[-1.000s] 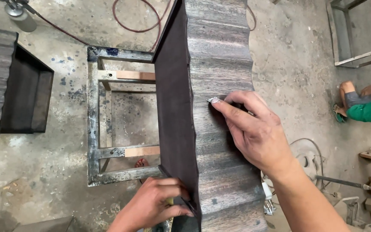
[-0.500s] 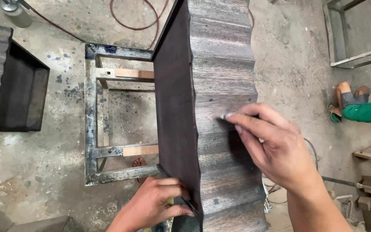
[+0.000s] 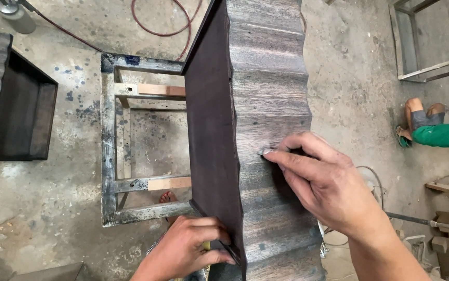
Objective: The person walks to a workbench and picks up a long, dark wooden piece. They use a small brush to apply a dark substance to the surface of the wood, working along the length of the piece while it rests on a metal stand.
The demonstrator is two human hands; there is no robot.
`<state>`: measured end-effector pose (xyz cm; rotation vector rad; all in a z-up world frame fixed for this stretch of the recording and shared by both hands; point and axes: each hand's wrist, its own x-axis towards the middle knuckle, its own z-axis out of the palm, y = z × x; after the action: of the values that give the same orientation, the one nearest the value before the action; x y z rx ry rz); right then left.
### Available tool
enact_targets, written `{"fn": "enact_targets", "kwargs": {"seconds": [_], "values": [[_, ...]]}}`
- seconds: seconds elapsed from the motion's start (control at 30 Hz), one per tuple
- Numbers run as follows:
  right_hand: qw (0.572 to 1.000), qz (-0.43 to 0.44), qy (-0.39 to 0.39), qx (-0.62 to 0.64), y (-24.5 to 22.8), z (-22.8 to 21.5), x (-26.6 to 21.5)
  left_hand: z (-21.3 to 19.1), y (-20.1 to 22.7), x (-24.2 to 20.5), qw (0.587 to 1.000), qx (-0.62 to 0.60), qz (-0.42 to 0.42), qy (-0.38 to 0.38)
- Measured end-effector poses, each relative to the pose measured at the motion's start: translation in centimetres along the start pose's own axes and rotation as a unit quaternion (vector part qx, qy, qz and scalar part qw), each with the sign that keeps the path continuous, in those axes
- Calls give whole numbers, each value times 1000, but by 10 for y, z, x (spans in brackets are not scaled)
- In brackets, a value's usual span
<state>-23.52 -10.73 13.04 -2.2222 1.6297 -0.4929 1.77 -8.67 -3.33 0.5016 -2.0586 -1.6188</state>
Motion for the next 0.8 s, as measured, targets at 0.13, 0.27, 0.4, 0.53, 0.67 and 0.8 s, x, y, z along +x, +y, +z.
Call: {"fn": "enact_targets", "kwargs": {"seconds": [0.13, 0.27, 0.4, 0.53, 0.67, 0.8], "values": [[999, 1, -45, 14, 3, -8, 6, 0, -1, 0, 1000, 5, 17, 1], [998, 4, -62, 8, 3, -19, 13, -8, 12, 4, 999, -42, -11, -7], [998, 12, -53, -7, -2, -14, 14, -6, 9, 3, 999, -33, -3, -1], [997, 12, -75, 14, -1, -19, 13, -8, 11, 4, 999, -31, 7, -4], [998, 65, -13, 4, 12, -35, 0, -4, 5, 3, 1000, -15, 24, 7], [993, 113, 35, 14, 32, -36, -23, -5, 1, 8, 998, -51, 2, -24]]}}
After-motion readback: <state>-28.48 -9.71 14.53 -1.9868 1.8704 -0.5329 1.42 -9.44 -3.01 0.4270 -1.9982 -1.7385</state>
